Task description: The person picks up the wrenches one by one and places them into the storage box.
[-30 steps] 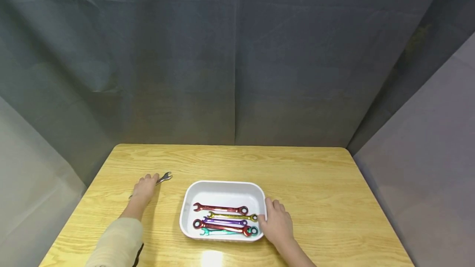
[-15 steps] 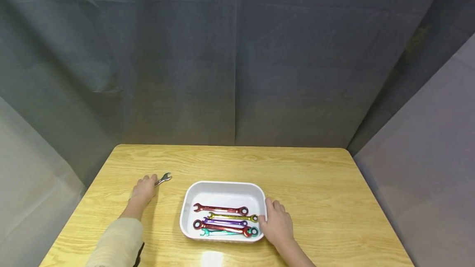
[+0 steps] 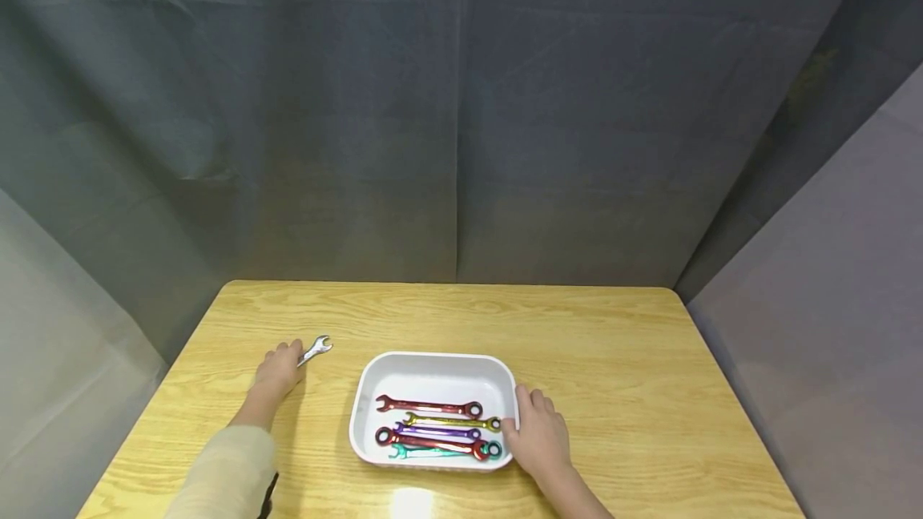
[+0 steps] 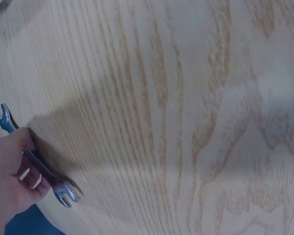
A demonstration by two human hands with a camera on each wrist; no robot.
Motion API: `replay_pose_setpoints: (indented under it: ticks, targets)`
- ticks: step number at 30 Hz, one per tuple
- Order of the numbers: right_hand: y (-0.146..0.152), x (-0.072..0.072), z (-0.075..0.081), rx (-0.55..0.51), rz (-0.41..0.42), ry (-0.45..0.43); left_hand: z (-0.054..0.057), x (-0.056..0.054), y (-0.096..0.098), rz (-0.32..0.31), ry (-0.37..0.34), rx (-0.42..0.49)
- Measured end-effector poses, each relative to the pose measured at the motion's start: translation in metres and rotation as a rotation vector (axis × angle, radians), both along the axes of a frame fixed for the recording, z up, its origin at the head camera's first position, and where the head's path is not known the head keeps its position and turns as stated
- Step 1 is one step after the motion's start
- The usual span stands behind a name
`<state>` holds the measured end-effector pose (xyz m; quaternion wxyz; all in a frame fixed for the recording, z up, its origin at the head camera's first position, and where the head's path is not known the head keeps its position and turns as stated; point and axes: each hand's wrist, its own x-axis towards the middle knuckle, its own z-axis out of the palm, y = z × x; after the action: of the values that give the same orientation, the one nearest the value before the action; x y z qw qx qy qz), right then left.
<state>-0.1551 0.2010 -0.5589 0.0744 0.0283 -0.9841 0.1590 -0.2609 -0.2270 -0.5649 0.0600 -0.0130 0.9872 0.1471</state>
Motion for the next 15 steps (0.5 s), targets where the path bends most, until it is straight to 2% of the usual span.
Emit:
replay_pose_setpoints:
  ticks: [15]
  targets:
    - [-0.0008,-0.0003,0.0008,-0.006,-0.001,-0.024,0.0015,0.002,0.0051,-0.045,0.047,0.006]
